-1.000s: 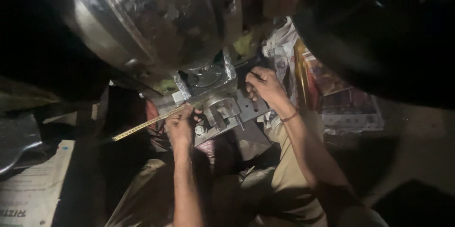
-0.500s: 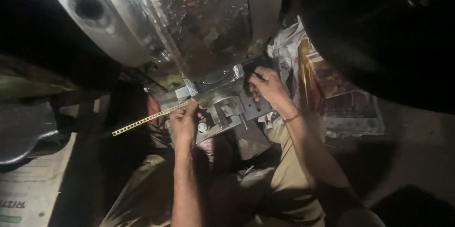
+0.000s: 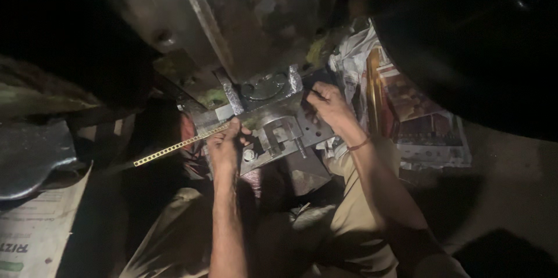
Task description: The person feeds a metal strip into a punch press machine and activates the mechanism by hand to stamp individual metal pieces.
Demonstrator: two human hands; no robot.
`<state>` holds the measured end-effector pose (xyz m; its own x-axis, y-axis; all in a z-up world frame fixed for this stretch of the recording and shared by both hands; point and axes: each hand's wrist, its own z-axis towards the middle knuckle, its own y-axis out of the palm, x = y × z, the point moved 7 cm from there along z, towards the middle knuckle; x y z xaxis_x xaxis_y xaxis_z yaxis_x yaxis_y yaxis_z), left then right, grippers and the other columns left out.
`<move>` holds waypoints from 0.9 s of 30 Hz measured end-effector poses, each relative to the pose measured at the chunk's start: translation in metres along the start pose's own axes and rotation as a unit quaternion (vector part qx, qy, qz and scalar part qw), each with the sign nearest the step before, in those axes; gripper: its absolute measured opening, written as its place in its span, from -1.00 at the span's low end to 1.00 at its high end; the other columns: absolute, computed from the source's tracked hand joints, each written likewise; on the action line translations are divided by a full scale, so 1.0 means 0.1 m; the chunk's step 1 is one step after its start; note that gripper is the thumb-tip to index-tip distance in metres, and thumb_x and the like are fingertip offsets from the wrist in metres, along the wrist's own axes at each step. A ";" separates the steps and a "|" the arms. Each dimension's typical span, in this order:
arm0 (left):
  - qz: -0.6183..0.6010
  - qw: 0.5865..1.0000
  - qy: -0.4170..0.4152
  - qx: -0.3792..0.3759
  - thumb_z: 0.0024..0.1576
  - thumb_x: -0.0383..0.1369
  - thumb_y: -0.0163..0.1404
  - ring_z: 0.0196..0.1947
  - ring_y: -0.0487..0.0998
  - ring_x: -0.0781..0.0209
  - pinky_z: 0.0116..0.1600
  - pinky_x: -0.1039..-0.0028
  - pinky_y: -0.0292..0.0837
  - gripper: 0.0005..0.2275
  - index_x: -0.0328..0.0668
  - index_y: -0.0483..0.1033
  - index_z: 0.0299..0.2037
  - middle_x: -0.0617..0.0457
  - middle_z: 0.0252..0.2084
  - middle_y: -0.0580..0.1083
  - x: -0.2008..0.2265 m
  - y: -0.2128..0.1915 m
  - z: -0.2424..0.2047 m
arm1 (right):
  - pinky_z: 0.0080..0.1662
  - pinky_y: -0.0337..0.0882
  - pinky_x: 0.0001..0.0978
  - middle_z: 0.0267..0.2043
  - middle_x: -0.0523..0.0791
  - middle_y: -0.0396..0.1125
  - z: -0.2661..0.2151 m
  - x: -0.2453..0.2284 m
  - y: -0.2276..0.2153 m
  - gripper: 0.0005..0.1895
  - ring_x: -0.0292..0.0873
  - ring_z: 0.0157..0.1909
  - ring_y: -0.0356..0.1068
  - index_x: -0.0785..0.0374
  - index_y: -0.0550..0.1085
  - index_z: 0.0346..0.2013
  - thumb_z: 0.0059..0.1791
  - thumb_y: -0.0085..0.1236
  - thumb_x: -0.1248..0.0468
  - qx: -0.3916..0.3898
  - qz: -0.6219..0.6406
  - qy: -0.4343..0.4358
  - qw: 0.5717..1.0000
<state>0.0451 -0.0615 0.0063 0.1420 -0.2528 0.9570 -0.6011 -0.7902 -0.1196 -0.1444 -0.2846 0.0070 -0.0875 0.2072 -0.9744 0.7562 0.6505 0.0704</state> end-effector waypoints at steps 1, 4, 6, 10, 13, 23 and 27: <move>-0.045 0.999 0.011 -0.012 0.24 -0.20 0.08 -0.57 0.41 0.39 -0.33 0.60 0.38 -0.69 -0.25 0.62 -0.47 0.05 -0.51 0.57 0.00 0.03 0.02 | -0.55 0.37 -0.46 -0.48 -0.17 0.38 0.01 0.01 -0.01 -0.92 -0.29 -0.55 0.41 0.29 0.44 -0.33 0.06 0.05 0.38 0.008 0.009 0.004 1.000; -0.118 0.992 0.033 -0.032 0.23 -0.23 0.08 -0.56 0.40 0.39 -0.39 0.55 0.33 -0.72 -0.25 0.60 -0.46 0.06 -0.49 0.55 -0.06 0.06 0.04 | -0.54 0.41 -0.46 -0.48 -0.15 0.39 0.03 0.06 -0.06 -0.93 -0.26 -0.54 0.44 0.28 0.43 -0.33 0.05 0.04 0.38 0.018 0.022 0.016 0.999; -0.085 0.995 0.037 -0.027 0.26 -0.22 0.06 -0.55 0.40 0.39 -0.38 0.57 0.31 -0.68 -0.27 0.60 -0.47 0.07 -0.50 0.54 -0.09 0.03 0.06 | -0.54 0.43 -0.43 -0.50 -0.10 0.40 0.06 0.09 -0.07 -0.87 -0.23 -0.55 0.44 0.32 0.38 -0.39 0.06 0.05 0.38 0.008 0.012 0.017 1.000; -0.096 0.994 0.048 -0.036 0.27 -0.23 0.06 -0.56 0.40 0.39 -0.38 0.59 0.30 -0.68 -0.29 0.60 -0.46 0.07 -0.50 0.54 -0.12 0.05 0.09 | -0.54 0.40 -0.46 -0.51 -0.10 0.37 0.08 0.11 -0.07 -0.86 -0.24 -0.56 0.40 0.29 0.39 -0.38 0.08 0.05 0.37 -0.012 0.015 0.005 1.000; -0.094 0.994 0.036 -0.029 0.27 -0.23 0.06 -0.58 0.38 0.39 -0.41 0.57 0.25 -0.68 -0.30 0.62 -0.46 0.07 -0.53 0.50 -0.11 0.03 0.06 | -0.54 0.40 -0.46 -0.52 -0.11 0.37 0.08 0.10 -0.07 -0.86 -0.26 -0.56 0.40 0.28 0.39 -0.38 0.08 0.04 0.37 -0.014 -0.001 0.011 1.000; -0.016 0.999 0.039 0.028 0.24 -0.19 0.08 -0.59 0.41 0.41 -0.40 0.59 0.27 -0.72 -0.23 0.66 -0.39 0.13 -0.52 0.56 0.13 -0.06 -0.13 | -0.56 0.38 -0.44 -0.47 -0.10 0.40 0.08 0.06 -0.03 -0.94 -0.26 -0.56 0.39 0.35 0.45 -0.35 0.01 0.04 0.45 -0.007 -0.047 -0.031 0.998; -0.028 0.998 0.051 -0.016 0.22 -0.20 0.10 -0.55 0.38 0.45 -0.40 0.57 0.24 -0.76 -0.22 0.68 -0.31 0.15 -0.50 0.53 0.10 0.05 -0.06 | -0.57 0.37 -0.42 -0.49 -0.05 0.42 0.07 0.02 -0.04 -0.91 -0.25 -0.56 0.42 0.40 0.43 -0.39 0.01 0.06 0.44 -0.011 -0.074 -0.028 0.997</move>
<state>0.0388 -0.0643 0.0175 0.0963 -0.1482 0.9843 -0.6190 -0.7833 -0.0573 -0.1428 -0.2922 0.0028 -0.1616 0.0671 -0.9846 0.7224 0.6877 -0.0717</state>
